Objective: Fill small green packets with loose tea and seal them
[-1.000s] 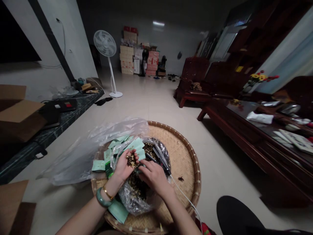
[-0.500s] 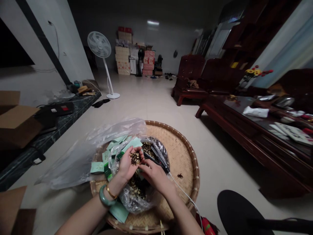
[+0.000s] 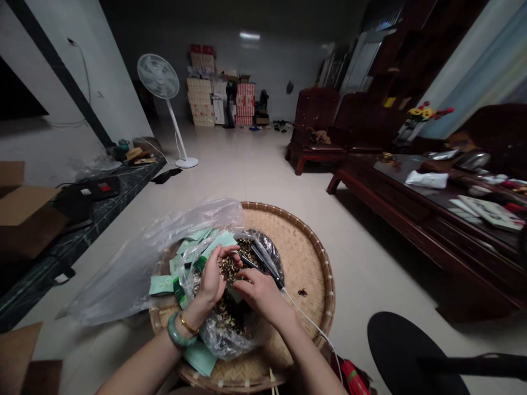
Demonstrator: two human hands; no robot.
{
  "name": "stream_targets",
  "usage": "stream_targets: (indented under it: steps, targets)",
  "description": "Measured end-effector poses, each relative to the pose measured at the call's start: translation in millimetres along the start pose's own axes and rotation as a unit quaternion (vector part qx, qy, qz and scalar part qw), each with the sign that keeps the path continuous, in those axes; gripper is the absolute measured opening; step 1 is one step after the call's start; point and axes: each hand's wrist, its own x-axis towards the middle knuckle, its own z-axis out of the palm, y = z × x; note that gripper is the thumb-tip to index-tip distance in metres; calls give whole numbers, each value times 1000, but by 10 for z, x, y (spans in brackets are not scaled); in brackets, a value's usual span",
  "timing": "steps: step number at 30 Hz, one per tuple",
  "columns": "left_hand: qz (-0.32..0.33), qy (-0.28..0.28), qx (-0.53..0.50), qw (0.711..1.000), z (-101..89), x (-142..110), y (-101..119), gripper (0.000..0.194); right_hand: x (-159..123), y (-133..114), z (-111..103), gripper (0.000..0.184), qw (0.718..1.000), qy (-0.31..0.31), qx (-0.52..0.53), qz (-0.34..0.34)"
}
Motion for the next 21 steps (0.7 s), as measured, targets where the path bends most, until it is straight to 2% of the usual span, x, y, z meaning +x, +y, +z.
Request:
stream_targets:
  steps: [4,10,16,21]
  targets:
    - [46,-5,46,998,-6,1,-31,40,-22,41,30,21,1000,6,-6,-1]
    - [73,-17,49,996,-6,18,-104,45,-36,67,46,20,1000,14,15,4]
    - [26,-54,-22,998,19,-18,-90,51,-2,12,-19,19,1000,7,21,11]
    - [12,-66,-20,998,14,-31,-88,52,-18,16,-12,15,999,34,10,-12]
